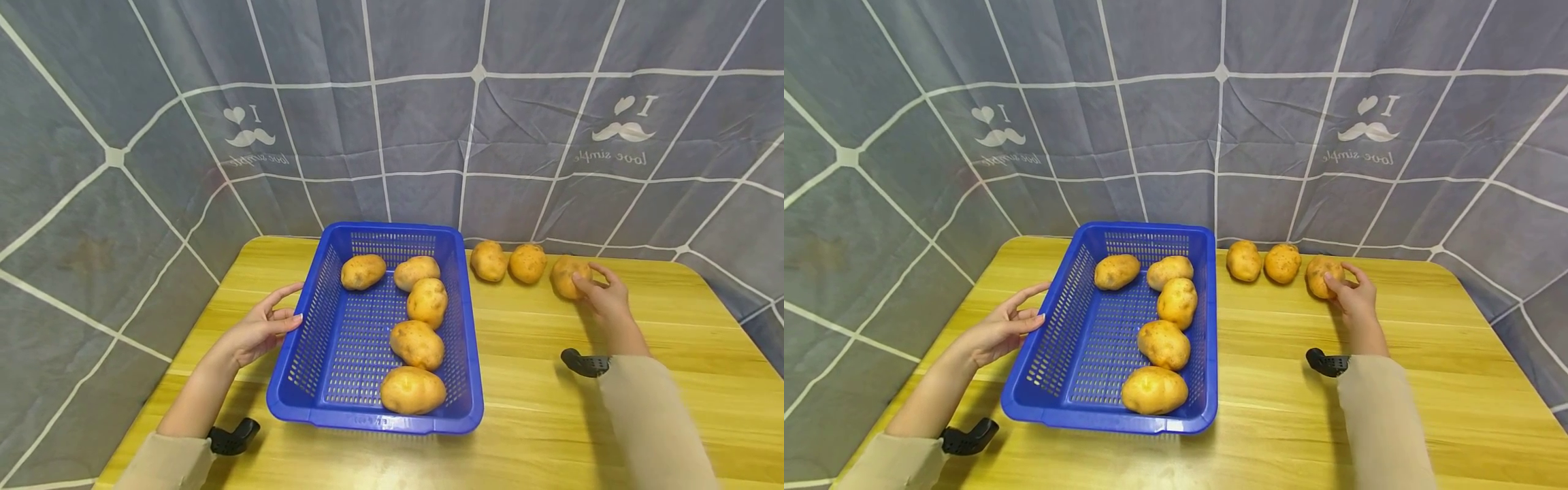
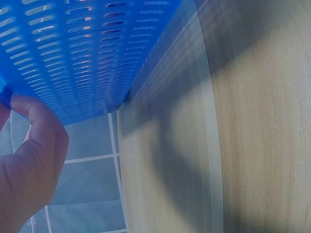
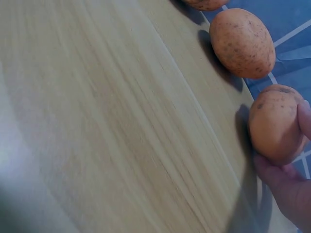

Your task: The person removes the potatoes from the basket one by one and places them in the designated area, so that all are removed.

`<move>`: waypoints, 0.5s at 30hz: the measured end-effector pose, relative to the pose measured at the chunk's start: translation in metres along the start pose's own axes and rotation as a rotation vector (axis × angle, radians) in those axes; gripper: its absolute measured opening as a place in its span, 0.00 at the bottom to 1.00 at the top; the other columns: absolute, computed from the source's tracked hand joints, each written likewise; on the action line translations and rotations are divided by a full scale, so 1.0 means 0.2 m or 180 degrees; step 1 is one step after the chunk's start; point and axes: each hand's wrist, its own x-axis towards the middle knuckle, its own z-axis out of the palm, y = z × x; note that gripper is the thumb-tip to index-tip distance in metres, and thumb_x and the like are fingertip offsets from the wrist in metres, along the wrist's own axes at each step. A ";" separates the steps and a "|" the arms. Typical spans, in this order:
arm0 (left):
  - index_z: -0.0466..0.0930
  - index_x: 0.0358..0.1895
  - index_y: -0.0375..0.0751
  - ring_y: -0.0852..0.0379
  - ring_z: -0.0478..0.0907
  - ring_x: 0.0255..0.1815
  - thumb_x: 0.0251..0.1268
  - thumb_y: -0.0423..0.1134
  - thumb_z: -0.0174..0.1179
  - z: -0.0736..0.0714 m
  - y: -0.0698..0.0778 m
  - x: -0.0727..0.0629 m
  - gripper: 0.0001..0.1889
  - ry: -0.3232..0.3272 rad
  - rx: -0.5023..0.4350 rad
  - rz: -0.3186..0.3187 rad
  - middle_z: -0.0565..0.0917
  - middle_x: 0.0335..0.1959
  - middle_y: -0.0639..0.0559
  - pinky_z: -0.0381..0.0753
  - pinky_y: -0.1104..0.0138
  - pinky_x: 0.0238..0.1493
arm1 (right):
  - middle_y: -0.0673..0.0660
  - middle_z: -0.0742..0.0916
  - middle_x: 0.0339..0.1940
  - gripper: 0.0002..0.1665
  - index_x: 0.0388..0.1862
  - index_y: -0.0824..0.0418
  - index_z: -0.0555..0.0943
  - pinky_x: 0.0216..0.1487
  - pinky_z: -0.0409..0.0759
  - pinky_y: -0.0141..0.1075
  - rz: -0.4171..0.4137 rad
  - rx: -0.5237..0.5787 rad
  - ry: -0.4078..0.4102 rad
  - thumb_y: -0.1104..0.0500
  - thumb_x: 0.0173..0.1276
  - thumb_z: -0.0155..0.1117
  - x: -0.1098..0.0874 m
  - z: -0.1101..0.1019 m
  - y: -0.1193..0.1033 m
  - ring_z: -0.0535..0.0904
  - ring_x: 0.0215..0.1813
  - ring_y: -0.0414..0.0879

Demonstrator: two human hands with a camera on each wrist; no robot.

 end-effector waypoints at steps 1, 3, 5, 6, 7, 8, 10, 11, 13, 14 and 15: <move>0.46 0.71 0.43 0.56 0.82 0.34 0.65 0.27 0.54 0.00 0.00 0.00 0.35 0.0000 0.0009 0.0001 0.83 0.35 0.50 0.82 0.66 0.39 | 0.46 0.77 0.30 0.31 0.61 0.52 0.66 0.30 0.80 0.27 -0.0001 0.0035 0.0053 0.65 0.60 0.65 0.00 0.01 0.00 0.79 0.28 0.36; 0.46 0.71 0.43 0.56 0.82 0.34 0.65 0.27 0.54 0.00 0.00 0.00 0.35 -0.0001 0.0019 -0.0001 0.83 0.35 0.50 0.82 0.66 0.39 | 0.48 0.76 0.32 0.28 0.57 0.51 0.68 0.30 0.80 0.27 -0.0013 0.0086 0.0136 0.66 0.60 0.64 0.01 0.03 0.00 0.78 0.28 0.36; 0.45 0.71 0.42 0.56 0.82 0.34 0.65 0.26 0.53 0.00 0.01 0.00 0.35 0.0010 0.0021 -0.0016 0.83 0.35 0.49 0.82 0.66 0.39 | 0.51 0.73 0.36 0.26 0.55 0.50 0.69 0.29 0.80 0.26 -0.0017 0.0090 0.0201 0.67 0.60 0.64 0.02 0.04 0.00 0.78 0.28 0.35; 0.45 0.71 0.42 0.56 0.82 0.34 0.65 0.26 0.53 0.00 0.01 0.00 0.35 0.0017 0.0015 -0.0019 0.83 0.35 0.49 0.82 0.66 0.39 | 0.52 0.72 0.38 0.26 0.54 0.49 0.69 0.29 0.80 0.26 -0.0010 0.0078 0.0233 0.66 0.60 0.65 0.03 0.05 -0.01 0.77 0.28 0.35; 0.45 0.71 0.42 0.56 0.82 0.34 0.65 0.26 0.53 0.00 0.01 0.00 0.36 0.0019 0.0007 -0.0018 0.83 0.35 0.49 0.82 0.66 0.39 | 0.53 0.70 0.39 0.26 0.55 0.50 0.70 0.30 0.80 0.26 -0.0006 0.0069 0.0260 0.66 0.60 0.65 0.04 0.06 -0.01 0.77 0.28 0.35; 0.44 0.71 0.42 0.56 0.82 0.34 0.65 0.26 0.53 0.00 0.01 0.00 0.36 0.0020 0.0003 -0.0014 0.83 0.35 0.49 0.82 0.66 0.39 | 0.53 0.69 0.40 0.27 0.57 0.50 0.69 0.30 0.80 0.26 0.0004 0.0046 0.0278 0.66 0.60 0.65 0.05 0.06 -0.01 0.77 0.29 0.35; 0.43 0.71 0.41 0.56 0.82 0.34 0.65 0.26 0.52 0.00 0.01 0.00 0.36 0.0015 -0.0007 -0.0004 0.82 0.35 0.49 0.82 0.66 0.39 | 0.53 0.68 0.42 0.31 0.61 0.50 0.67 0.30 0.79 0.25 0.0030 -0.0012 0.0305 0.65 0.60 0.65 0.06 0.08 -0.02 0.76 0.29 0.34; 0.43 0.72 0.41 0.56 0.82 0.34 0.65 0.25 0.53 0.00 0.01 0.00 0.36 0.0015 -0.0012 -0.0004 0.82 0.35 0.49 0.82 0.66 0.39 | 0.53 0.68 0.42 0.33 0.64 0.50 0.66 0.30 0.79 0.25 0.0043 -0.0057 0.0327 0.64 0.60 0.65 0.07 0.08 -0.02 0.76 0.29 0.34; 0.42 0.72 0.40 0.56 0.82 0.34 0.65 0.26 0.53 0.00 0.01 0.00 0.37 0.0005 -0.0020 -0.0003 0.82 0.35 0.49 0.82 0.66 0.39 | 0.53 0.68 0.42 0.38 0.68 0.51 0.63 0.30 0.79 0.25 0.0076 -0.0099 0.0336 0.64 0.60 0.65 0.09 0.08 -0.03 0.76 0.29 0.34; 0.41 0.72 0.40 0.56 0.82 0.34 0.65 0.26 0.53 0.00 0.01 0.00 0.37 0.0002 -0.0021 -0.0004 0.82 0.35 0.49 0.82 0.66 0.39 | 0.53 0.68 0.42 0.39 0.69 0.51 0.62 0.30 0.79 0.25 0.0097 -0.0107 0.0344 0.63 0.60 0.65 0.09 0.09 -0.03 0.76 0.29 0.33; 0.41 0.72 0.40 0.56 0.82 0.34 0.65 0.26 0.53 0.00 0.01 0.00 0.38 -0.0001 -0.0021 -0.0007 0.82 0.35 0.49 0.82 0.66 0.39 | 0.52 0.68 0.42 0.40 0.70 0.51 0.61 0.30 0.79 0.24 0.0114 -0.0116 0.0349 0.63 0.60 0.65 0.10 0.09 -0.03 0.76 0.29 0.33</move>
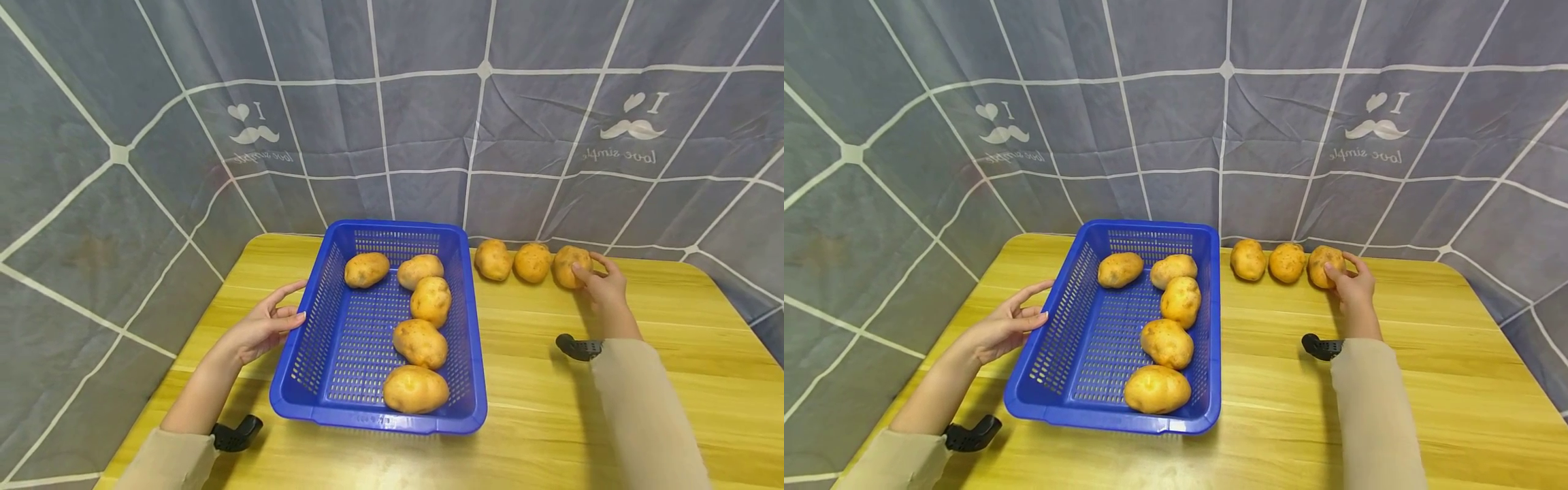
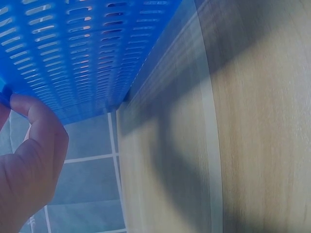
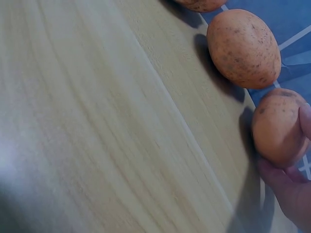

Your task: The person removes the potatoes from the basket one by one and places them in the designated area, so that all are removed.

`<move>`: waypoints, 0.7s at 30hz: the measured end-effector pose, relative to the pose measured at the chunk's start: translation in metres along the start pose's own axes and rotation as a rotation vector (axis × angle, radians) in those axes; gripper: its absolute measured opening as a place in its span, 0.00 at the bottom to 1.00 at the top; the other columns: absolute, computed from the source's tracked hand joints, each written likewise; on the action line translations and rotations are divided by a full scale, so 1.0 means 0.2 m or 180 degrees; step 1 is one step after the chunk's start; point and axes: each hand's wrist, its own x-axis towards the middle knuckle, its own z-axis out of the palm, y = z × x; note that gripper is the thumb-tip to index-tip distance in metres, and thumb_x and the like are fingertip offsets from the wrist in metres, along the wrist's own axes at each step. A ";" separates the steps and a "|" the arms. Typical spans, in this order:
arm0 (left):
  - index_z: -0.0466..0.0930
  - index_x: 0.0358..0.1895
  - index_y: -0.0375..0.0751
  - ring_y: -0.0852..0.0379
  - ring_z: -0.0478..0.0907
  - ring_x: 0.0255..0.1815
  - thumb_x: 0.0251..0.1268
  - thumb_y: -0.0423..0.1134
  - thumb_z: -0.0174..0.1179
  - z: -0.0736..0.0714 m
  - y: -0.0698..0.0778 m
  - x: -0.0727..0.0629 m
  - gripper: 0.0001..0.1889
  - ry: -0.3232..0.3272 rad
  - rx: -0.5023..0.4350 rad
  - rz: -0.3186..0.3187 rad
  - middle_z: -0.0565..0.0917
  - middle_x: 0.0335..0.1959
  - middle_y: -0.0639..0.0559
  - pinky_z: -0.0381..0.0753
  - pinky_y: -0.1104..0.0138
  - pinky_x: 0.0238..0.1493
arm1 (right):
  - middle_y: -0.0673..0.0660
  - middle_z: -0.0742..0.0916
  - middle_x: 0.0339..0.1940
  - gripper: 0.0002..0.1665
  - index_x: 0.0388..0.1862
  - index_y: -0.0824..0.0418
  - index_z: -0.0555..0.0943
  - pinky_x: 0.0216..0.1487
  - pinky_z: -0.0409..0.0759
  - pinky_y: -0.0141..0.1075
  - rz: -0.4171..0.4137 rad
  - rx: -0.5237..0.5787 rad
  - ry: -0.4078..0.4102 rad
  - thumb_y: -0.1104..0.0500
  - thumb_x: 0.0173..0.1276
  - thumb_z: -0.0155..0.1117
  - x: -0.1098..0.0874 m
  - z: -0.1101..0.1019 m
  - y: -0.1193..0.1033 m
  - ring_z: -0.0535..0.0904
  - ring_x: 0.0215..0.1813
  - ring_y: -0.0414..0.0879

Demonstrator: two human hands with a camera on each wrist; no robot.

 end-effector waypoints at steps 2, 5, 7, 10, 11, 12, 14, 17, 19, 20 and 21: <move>0.41 0.72 0.40 0.56 0.82 0.34 0.65 0.26 0.53 0.00 0.00 0.00 0.38 -0.0009 0.0000 -0.0006 0.82 0.35 0.49 0.82 0.66 0.39 | 0.53 0.68 0.42 0.41 0.71 0.51 0.60 0.30 0.80 0.25 0.0020 0.0020 0.0017 0.63 0.61 0.65 0.01 0.00 0.00 0.77 0.28 0.34; 0.42 0.72 0.41 0.56 0.81 0.34 0.65 0.26 0.53 0.00 0.00 0.00 0.37 -0.0003 -0.0012 -0.0016 0.82 0.35 0.49 0.82 0.66 0.39 | 0.53 0.68 0.42 0.42 0.72 0.51 0.59 0.29 0.80 0.25 0.0018 0.0047 0.0036 0.63 0.61 0.64 0.01 0.00 -0.01 0.77 0.28 0.34; 0.44 0.72 0.42 0.57 0.81 0.34 0.65 0.25 0.53 0.00 0.00 0.00 0.36 0.0022 -0.0024 -0.0025 0.83 0.34 0.50 0.82 0.66 0.39 | 0.53 0.68 0.42 0.42 0.72 0.52 0.59 0.30 0.80 0.25 -0.0002 0.0046 0.0011 0.63 0.61 0.64 0.01 0.01 -0.01 0.77 0.28 0.34; 0.44 0.71 0.42 0.57 0.81 0.34 0.65 0.25 0.53 0.00 0.00 0.00 0.36 0.0056 -0.0026 -0.0035 0.83 0.34 0.50 0.82 0.66 0.39 | 0.54 0.68 0.43 0.41 0.71 0.52 0.60 0.30 0.80 0.26 -0.0039 0.0045 -0.0053 0.63 0.61 0.64 0.01 0.01 -0.01 0.77 0.28 0.34; 0.44 0.72 0.42 0.57 0.81 0.34 0.65 0.26 0.53 0.00 0.00 0.00 0.37 0.0060 -0.0020 -0.0037 0.83 0.34 0.50 0.82 0.66 0.39 | 0.54 0.68 0.42 0.41 0.71 0.52 0.60 0.31 0.80 0.26 -0.0050 0.0045 -0.0087 0.63 0.61 0.64 0.01 0.00 -0.01 0.78 0.28 0.34; 0.44 0.72 0.42 0.56 0.82 0.34 0.65 0.26 0.53 0.00 0.00 0.00 0.37 0.0062 -0.0016 -0.0040 0.83 0.34 0.49 0.82 0.66 0.39 | 0.54 0.69 0.42 0.40 0.70 0.52 0.61 0.31 0.80 0.26 -0.0060 0.0074 -0.0114 0.63 0.61 0.64 0.01 0.00 -0.01 0.78 0.28 0.34; 0.44 0.72 0.42 0.56 0.82 0.34 0.65 0.26 0.53 0.00 0.00 0.00 0.37 0.0056 -0.0012 -0.0041 0.83 0.35 0.49 0.82 0.66 0.39 | 0.52 0.71 0.39 0.39 0.69 0.52 0.62 0.30 0.81 0.26 -0.0079 0.0122 -0.0163 0.64 0.60 0.64 0.01 -0.01 0.00 0.78 0.28 0.34; 0.43 0.72 0.42 0.56 0.82 0.34 0.65 0.26 0.53 0.00 0.00 0.01 0.37 0.0046 -0.0012 -0.0046 0.82 0.35 0.49 0.82 0.66 0.39 | 0.48 0.76 0.33 0.40 0.70 0.53 0.61 0.30 0.81 0.28 -0.0104 0.0220 -0.0279 0.66 0.60 0.64 0.01 -0.04 0.00 0.80 0.27 0.36; 0.43 0.72 0.42 0.56 0.82 0.34 0.65 0.26 0.53 0.00 0.00 0.00 0.36 0.0040 -0.0014 -0.0048 0.82 0.35 0.49 0.82 0.66 0.39 | 0.46 0.79 0.28 0.42 0.72 0.55 0.58 0.30 0.82 0.29 -0.0134 0.0250 -0.0370 0.68 0.61 0.63 0.01 -0.05 -0.01 0.80 0.27 0.36; 0.43 0.72 0.42 0.56 0.82 0.34 0.65 0.26 0.53 0.00 0.00 0.00 0.36 0.0038 -0.0014 -0.0049 0.82 0.35 0.49 0.82 0.66 0.39 | 0.46 0.79 0.26 0.43 0.73 0.55 0.56 0.30 0.82 0.29 -0.0158 0.0216 -0.0401 0.68 0.61 0.63 0.01 -0.06 -0.01 0.80 0.28 0.36; 0.43 0.72 0.42 0.56 0.82 0.34 0.66 0.26 0.52 0.00 0.00 0.00 0.36 0.0037 -0.0014 -0.0049 0.82 0.35 0.49 0.82 0.66 0.39 | 0.45 0.80 0.26 0.44 0.73 0.56 0.55 0.31 0.82 0.29 -0.0176 0.0194 -0.0430 0.68 0.61 0.62 0.00 -0.06 -0.01 0.80 0.28 0.36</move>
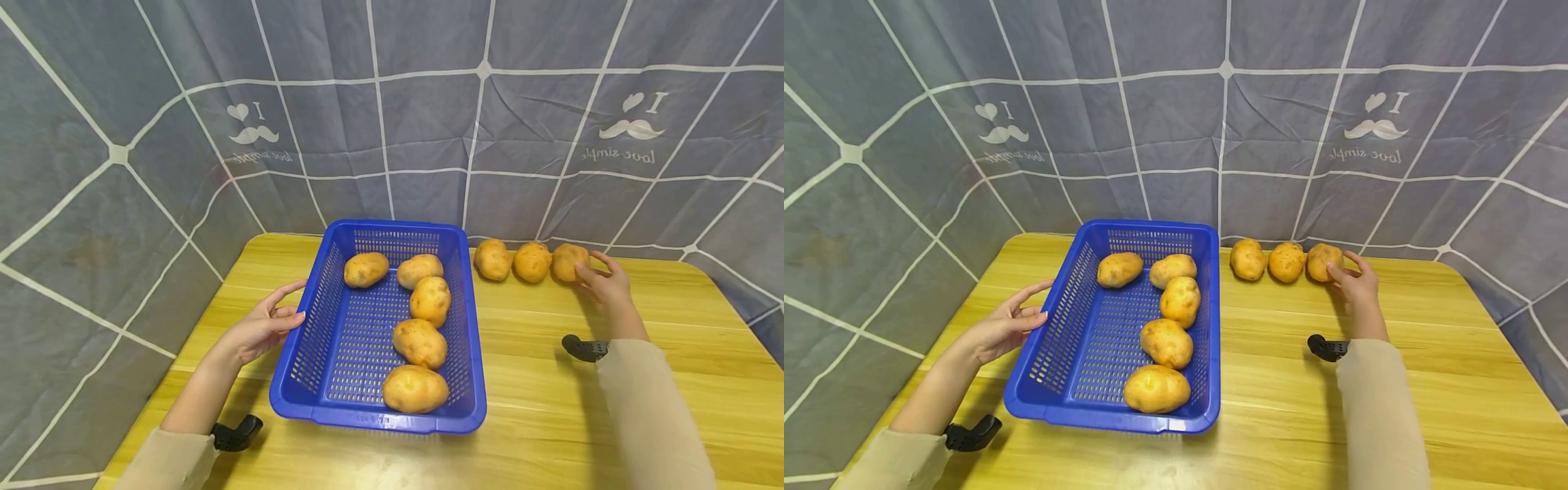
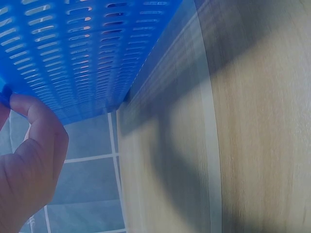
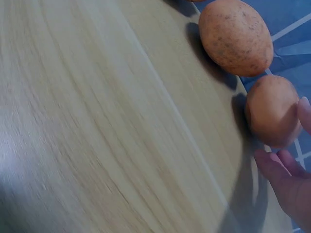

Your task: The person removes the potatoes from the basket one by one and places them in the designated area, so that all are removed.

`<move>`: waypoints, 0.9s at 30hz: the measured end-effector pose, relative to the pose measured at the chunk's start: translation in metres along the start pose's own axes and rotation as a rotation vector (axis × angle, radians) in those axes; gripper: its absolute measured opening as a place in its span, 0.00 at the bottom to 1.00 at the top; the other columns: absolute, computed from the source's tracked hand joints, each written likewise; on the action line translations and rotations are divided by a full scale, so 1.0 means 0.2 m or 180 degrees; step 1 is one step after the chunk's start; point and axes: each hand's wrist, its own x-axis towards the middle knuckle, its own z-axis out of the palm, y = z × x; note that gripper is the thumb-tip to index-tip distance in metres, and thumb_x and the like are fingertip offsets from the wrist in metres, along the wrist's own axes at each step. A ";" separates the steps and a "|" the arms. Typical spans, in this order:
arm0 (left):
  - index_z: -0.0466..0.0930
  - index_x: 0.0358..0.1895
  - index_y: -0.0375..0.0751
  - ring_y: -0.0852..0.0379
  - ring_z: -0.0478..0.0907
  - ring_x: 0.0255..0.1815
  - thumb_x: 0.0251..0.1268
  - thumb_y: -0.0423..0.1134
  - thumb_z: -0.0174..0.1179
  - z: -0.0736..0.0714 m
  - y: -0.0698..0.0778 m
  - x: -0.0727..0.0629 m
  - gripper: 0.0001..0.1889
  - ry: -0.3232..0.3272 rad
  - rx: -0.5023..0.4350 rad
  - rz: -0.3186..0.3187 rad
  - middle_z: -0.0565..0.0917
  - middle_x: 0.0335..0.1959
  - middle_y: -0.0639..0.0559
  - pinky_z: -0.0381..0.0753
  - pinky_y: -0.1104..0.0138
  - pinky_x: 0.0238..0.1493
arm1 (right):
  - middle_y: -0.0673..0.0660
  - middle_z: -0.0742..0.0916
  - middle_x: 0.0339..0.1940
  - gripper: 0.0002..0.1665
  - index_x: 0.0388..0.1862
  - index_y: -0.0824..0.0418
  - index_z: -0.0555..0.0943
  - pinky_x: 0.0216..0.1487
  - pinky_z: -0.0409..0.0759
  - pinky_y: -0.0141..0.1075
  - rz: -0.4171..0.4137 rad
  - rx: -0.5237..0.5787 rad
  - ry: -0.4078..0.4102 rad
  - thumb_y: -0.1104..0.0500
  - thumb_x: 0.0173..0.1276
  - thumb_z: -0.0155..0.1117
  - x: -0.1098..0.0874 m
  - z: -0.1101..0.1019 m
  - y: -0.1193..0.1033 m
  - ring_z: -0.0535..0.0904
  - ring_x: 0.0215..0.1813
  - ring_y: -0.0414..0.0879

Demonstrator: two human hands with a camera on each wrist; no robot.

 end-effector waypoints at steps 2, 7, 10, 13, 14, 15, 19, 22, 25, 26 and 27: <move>0.43 0.72 0.42 0.56 0.82 0.35 0.65 0.26 0.53 0.00 0.00 0.00 0.36 -0.0005 -0.0010 0.0009 0.82 0.35 0.49 0.82 0.66 0.39 | 0.45 0.80 0.26 0.44 0.74 0.56 0.54 0.31 0.82 0.29 -0.0033 -0.0086 -0.0037 0.68 0.61 0.63 -0.01 -0.01 -0.01 0.79 0.28 0.37; 0.43 0.72 0.43 0.56 0.82 0.35 0.65 0.26 0.53 0.00 0.00 0.00 0.37 0.0004 -0.0022 0.0015 0.82 0.36 0.49 0.82 0.66 0.39 | 0.45 0.79 0.30 0.41 0.71 0.53 0.60 0.33 0.82 0.30 -0.0049 -0.0159 -0.0137 0.67 0.61 0.63 -0.05 -0.04 -0.04 0.80 0.30 0.38; 0.44 0.72 0.43 0.56 0.82 0.35 0.65 0.26 0.53 0.00 0.00 0.00 0.36 0.0003 -0.0025 0.0007 0.82 0.36 0.49 0.82 0.65 0.39 | 0.45 0.79 0.31 0.30 0.60 0.48 0.70 0.33 0.82 0.30 -0.0088 -0.0137 -0.0243 0.68 0.61 0.63 -0.07 -0.05 -0.06 0.81 0.32 0.37; 0.45 0.71 0.44 0.56 0.82 0.35 0.65 0.26 0.53 0.00 0.00 -0.01 0.36 0.0003 -0.0023 0.0016 0.82 0.36 0.49 0.82 0.65 0.39 | 0.45 0.80 0.31 0.22 0.47 0.44 0.72 0.32 0.82 0.31 -0.0164 -0.0155 -0.0351 0.69 0.61 0.63 -0.09 -0.05 -0.08 0.81 0.32 0.37; 0.45 0.71 0.44 0.56 0.82 0.35 0.65 0.26 0.53 0.00 0.00 -0.01 0.35 0.0014 -0.0021 0.0014 0.82 0.36 0.49 0.82 0.66 0.39 | 0.45 0.80 0.31 0.22 0.46 0.44 0.72 0.32 0.82 0.30 -0.0187 -0.0150 -0.0389 0.69 0.62 0.62 -0.10 -0.05 -0.09 0.81 0.33 0.37; 0.46 0.71 0.44 0.56 0.82 0.35 0.65 0.26 0.53 0.00 0.00 -0.01 0.35 0.0013 -0.0019 0.0017 0.82 0.36 0.49 0.82 0.66 0.39 | 0.45 0.81 0.31 0.22 0.46 0.44 0.73 0.32 0.82 0.30 -0.0204 -0.0147 -0.0424 0.69 0.62 0.62 -0.11 -0.05 -0.10 0.81 0.33 0.37; 0.45 0.71 0.44 0.55 0.82 0.35 0.65 0.26 0.53 0.00 0.00 -0.01 0.35 0.0000 -0.0009 0.0022 0.82 0.36 0.48 0.82 0.66 0.39 | 0.45 0.79 0.37 0.22 0.47 0.44 0.73 0.33 0.82 0.29 -0.0238 -0.0219 -0.0533 0.69 0.63 0.61 -0.14 -0.05 -0.13 0.79 0.36 0.35; 0.46 0.71 0.44 0.55 0.82 0.35 0.65 0.26 0.53 0.00 0.00 -0.01 0.35 -0.0033 -0.0023 0.0043 0.82 0.37 0.48 0.82 0.65 0.39 | 0.46 0.76 0.41 0.21 0.48 0.44 0.73 0.34 0.81 0.28 -0.0259 -0.0267 -0.0636 0.69 0.64 0.59 -0.16 -0.04 -0.15 0.79 0.38 0.34; 0.46 0.71 0.44 0.55 0.82 0.35 0.65 0.26 0.53 0.00 -0.01 0.00 0.35 -0.0069 -0.0029 0.0071 0.82 0.37 0.48 0.82 0.65 0.39 | 0.46 0.77 0.41 0.21 0.50 0.46 0.73 0.35 0.82 0.30 -0.0310 -0.0261 -0.0768 0.70 0.65 0.58 -0.18 -0.03 -0.17 0.79 0.39 0.35; 0.46 0.71 0.44 0.55 0.82 0.35 0.65 0.26 0.53 -0.01 -0.01 0.00 0.34 -0.0079 -0.0029 0.0079 0.82 0.37 0.48 0.82 0.65 0.39 | 0.46 0.78 0.41 0.21 0.50 0.47 0.72 0.36 0.82 0.30 -0.0332 -0.0257 -0.0817 0.70 0.65 0.58 -0.18 -0.03 -0.18 0.80 0.39 0.36; 0.46 0.71 0.44 0.55 0.82 0.35 0.65 0.26 0.53 -0.01 -0.01 0.00 0.34 -0.0084 -0.0026 0.0084 0.82 0.37 0.48 0.82 0.65 0.39 | 0.46 0.79 0.40 0.21 0.51 0.49 0.72 0.36 0.82 0.31 -0.0355 -0.0261 -0.0865 0.71 0.65 0.58 -0.19 -0.02 -0.18 0.80 0.39 0.36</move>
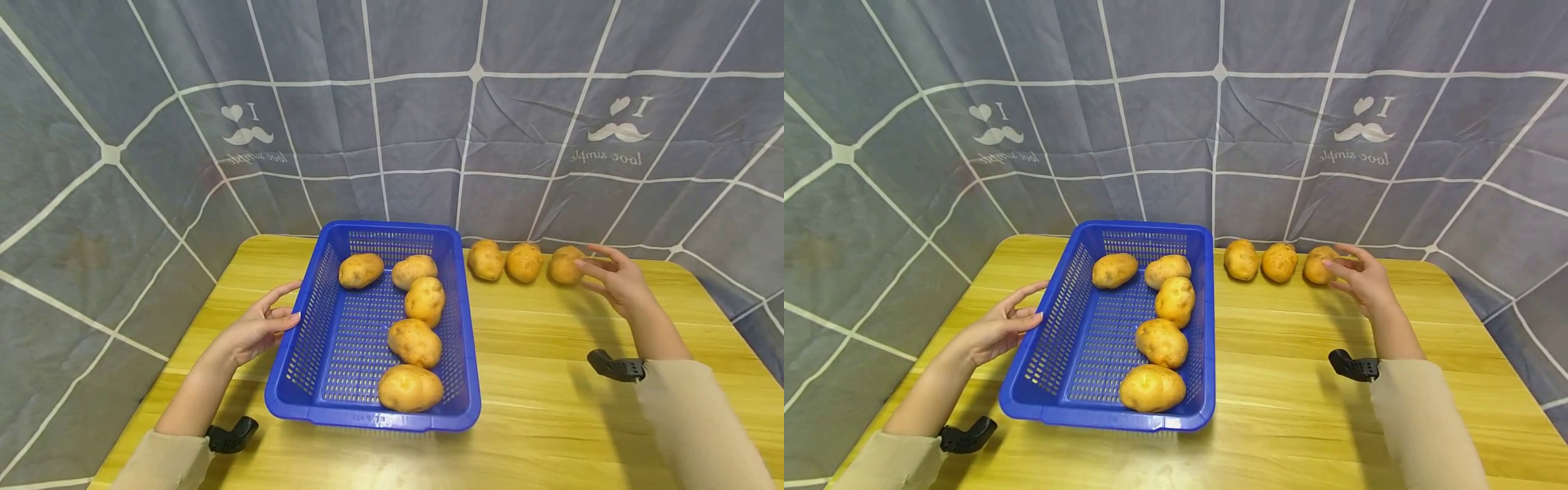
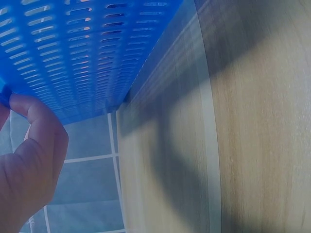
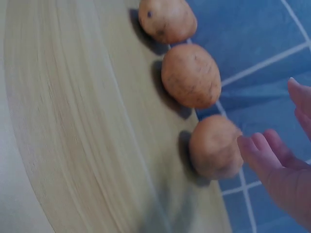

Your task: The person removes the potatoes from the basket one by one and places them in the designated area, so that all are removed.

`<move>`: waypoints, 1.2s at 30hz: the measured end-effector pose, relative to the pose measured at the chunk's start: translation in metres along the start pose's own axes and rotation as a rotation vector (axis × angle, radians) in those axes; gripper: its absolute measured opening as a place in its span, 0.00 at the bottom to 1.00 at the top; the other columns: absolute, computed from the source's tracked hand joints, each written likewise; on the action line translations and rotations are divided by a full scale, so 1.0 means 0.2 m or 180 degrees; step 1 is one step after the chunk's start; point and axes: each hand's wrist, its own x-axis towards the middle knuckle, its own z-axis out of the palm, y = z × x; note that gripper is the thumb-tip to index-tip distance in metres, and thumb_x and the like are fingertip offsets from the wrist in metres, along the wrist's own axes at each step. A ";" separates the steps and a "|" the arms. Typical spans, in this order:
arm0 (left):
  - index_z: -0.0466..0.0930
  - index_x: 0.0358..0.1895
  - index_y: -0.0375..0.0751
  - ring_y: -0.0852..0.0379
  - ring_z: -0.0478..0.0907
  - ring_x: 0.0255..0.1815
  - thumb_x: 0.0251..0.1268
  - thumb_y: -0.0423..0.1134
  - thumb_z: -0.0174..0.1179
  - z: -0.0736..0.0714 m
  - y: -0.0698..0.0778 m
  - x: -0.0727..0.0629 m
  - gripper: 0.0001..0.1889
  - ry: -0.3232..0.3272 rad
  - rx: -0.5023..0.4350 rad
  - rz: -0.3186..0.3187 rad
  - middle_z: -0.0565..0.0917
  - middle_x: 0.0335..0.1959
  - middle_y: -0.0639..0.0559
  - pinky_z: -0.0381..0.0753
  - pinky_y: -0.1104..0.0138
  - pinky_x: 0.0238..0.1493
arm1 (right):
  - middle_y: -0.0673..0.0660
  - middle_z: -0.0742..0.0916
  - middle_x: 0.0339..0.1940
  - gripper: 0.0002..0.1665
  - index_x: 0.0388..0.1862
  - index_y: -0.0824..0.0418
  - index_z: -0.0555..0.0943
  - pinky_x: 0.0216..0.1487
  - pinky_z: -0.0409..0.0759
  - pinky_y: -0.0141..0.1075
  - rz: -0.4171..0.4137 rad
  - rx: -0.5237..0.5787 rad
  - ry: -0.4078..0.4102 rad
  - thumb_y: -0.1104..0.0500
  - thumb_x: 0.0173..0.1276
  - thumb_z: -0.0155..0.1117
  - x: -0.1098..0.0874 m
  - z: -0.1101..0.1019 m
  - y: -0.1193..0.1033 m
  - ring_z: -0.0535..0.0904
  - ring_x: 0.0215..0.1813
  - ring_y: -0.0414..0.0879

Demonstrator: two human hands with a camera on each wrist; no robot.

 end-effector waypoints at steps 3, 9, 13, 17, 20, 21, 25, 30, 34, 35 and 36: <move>0.47 0.70 0.44 0.55 0.82 0.35 0.65 0.26 0.52 0.00 0.00 0.00 0.34 0.0014 0.0005 -0.0008 0.82 0.37 0.48 0.82 0.65 0.39 | 0.47 0.80 0.39 0.22 0.52 0.50 0.72 0.37 0.82 0.32 -0.0034 -0.0008 -0.0135 0.71 0.64 0.58 -0.01 0.04 -0.02 0.80 0.39 0.38; 0.48 0.70 0.45 0.55 0.82 0.35 0.66 0.26 0.52 0.00 0.00 0.00 0.33 0.0084 0.0040 -0.0058 0.82 0.37 0.48 0.82 0.65 0.39 | 0.48 0.81 0.41 0.20 0.50 0.49 0.76 0.40 0.82 0.33 0.0021 -0.0001 -0.0471 0.70 0.66 0.57 -0.03 0.14 -0.05 0.79 0.42 0.39; 0.47 0.70 0.45 0.55 0.82 0.35 0.66 0.26 0.52 0.00 -0.01 0.00 0.34 0.0095 0.0046 -0.0077 0.82 0.37 0.48 0.82 0.65 0.39 | 0.49 0.79 0.43 0.20 0.49 0.47 0.76 0.43 0.81 0.35 0.0113 -0.0105 -0.0690 0.70 0.67 0.56 -0.05 0.23 -0.06 0.79 0.43 0.40; 0.48 0.70 0.46 0.55 0.82 0.35 0.66 0.26 0.52 0.00 0.00 0.00 0.33 0.0124 0.0054 -0.0095 0.82 0.37 0.48 0.82 0.65 0.39 | 0.48 0.80 0.45 0.19 0.50 0.47 0.75 0.44 0.81 0.36 0.0152 -0.0268 -0.0824 0.68 0.67 0.56 -0.07 0.32 -0.06 0.79 0.45 0.40; 0.49 0.70 0.47 0.55 0.82 0.35 0.66 0.26 0.52 0.00 0.00 0.00 0.33 0.0115 0.0038 -0.0086 0.82 0.36 0.49 0.82 0.65 0.39 | 0.49 0.80 0.46 0.18 0.50 0.47 0.76 0.45 0.81 0.36 0.0149 -0.0356 -0.0911 0.68 0.67 0.57 -0.08 0.38 -0.05 0.79 0.46 0.40; 0.49 0.70 0.47 0.55 0.82 0.35 0.65 0.26 0.53 0.00 0.00 0.00 0.33 0.0105 0.0042 -0.0074 0.82 0.36 0.49 0.82 0.65 0.39 | 0.50 0.79 0.46 0.19 0.50 0.47 0.76 0.45 0.81 0.36 0.0144 -0.0390 -0.0939 0.68 0.67 0.57 -0.09 0.39 -0.05 0.79 0.46 0.41; 0.49 0.70 0.47 0.55 0.82 0.35 0.65 0.26 0.53 0.00 0.00 0.01 0.33 0.0041 0.0012 -0.0036 0.82 0.36 0.49 0.82 0.65 0.39 | 0.53 0.77 0.48 0.19 0.50 0.47 0.76 0.46 0.81 0.37 0.0176 -0.0493 -0.1016 0.69 0.66 0.58 -0.10 0.45 -0.05 0.78 0.47 0.42; 0.51 0.68 0.49 0.56 0.82 0.35 0.66 0.26 0.52 0.00 0.00 0.00 0.31 0.0048 0.0001 -0.0036 0.83 0.36 0.50 0.82 0.66 0.39 | 0.58 0.74 0.51 0.19 0.50 0.47 0.75 0.47 0.80 0.38 0.0193 -0.0557 -0.1049 0.69 0.65 0.59 -0.12 0.52 -0.06 0.78 0.48 0.44; 0.51 0.68 0.48 0.56 0.82 0.35 0.66 0.26 0.52 0.00 0.01 0.00 0.32 0.0055 -0.0013 -0.0046 0.83 0.36 0.49 0.82 0.65 0.39 | 0.63 0.73 0.51 0.19 0.49 0.48 0.75 0.47 0.80 0.40 0.0197 -0.0574 -0.1070 0.69 0.65 0.60 -0.13 0.56 -0.07 0.78 0.47 0.45; 0.50 0.69 0.47 0.55 0.82 0.35 0.65 0.26 0.53 0.01 0.01 0.00 0.32 0.0055 -0.0020 -0.0050 0.83 0.36 0.49 0.82 0.65 0.39 | 0.63 0.73 0.51 0.19 0.49 0.48 0.75 0.48 0.80 0.40 0.0196 -0.0588 -0.1086 0.69 0.65 0.60 -0.13 0.57 -0.07 0.78 0.47 0.45; 0.49 0.69 0.47 0.55 0.82 0.35 0.65 0.26 0.53 0.01 0.01 0.00 0.33 0.0057 -0.0033 -0.0056 0.82 0.37 0.49 0.82 0.65 0.39 | 0.63 0.73 0.51 0.20 0.50 0.48 0.75 0.48 0.80 0.40 0.0191 -0.0605 -0.1108 0.69 0.65 0.60 -0.14 0.59 -0.07 0.78 0.48 0.45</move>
